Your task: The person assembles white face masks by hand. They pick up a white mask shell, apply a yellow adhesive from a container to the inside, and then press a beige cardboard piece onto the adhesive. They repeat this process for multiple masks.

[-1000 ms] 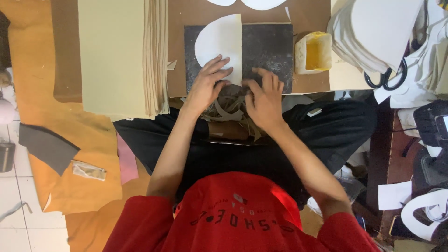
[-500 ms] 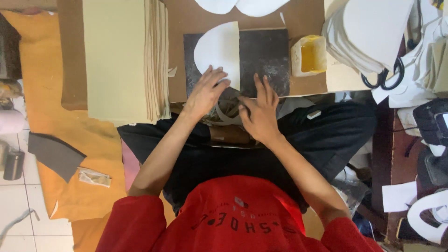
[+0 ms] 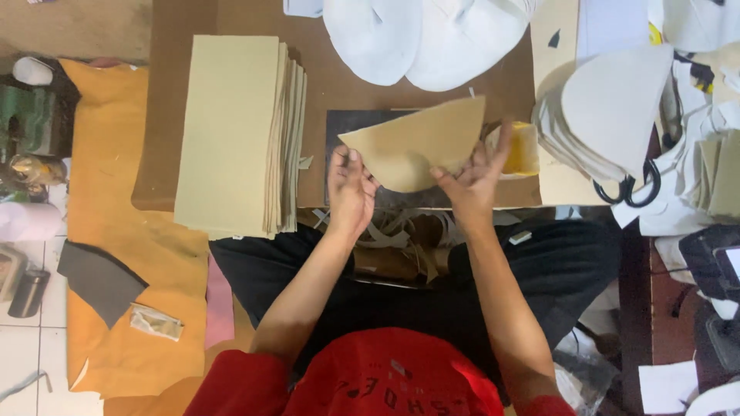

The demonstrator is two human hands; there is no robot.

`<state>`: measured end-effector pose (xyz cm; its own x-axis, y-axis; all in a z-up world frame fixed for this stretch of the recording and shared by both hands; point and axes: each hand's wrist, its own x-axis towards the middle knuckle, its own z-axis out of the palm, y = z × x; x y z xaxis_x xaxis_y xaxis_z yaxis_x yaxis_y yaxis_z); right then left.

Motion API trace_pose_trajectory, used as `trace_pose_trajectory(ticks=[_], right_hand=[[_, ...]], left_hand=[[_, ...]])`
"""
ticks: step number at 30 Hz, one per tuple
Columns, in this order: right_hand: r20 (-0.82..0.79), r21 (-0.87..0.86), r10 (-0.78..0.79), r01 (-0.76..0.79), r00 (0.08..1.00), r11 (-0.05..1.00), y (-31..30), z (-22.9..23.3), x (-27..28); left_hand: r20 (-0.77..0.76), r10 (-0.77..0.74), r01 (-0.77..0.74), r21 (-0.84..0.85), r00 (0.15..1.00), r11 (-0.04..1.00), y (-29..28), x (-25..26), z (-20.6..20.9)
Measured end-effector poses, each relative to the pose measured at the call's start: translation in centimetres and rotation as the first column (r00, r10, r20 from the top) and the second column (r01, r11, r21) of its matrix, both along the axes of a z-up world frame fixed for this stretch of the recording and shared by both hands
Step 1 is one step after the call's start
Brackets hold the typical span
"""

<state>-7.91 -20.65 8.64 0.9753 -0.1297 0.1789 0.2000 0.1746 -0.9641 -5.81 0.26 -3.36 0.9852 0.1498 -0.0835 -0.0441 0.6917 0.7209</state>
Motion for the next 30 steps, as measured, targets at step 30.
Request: trace_pose_trajectory(ticks=[30], right_hand=[[-0.11,-0.258,-0.344,0.307,0.933,0.916,-0.1,2.9,-5.9]], left_hand=[[0.061,0.49,-0.216,0.939,0.87,0.266,0.6,28.2,4.9]])
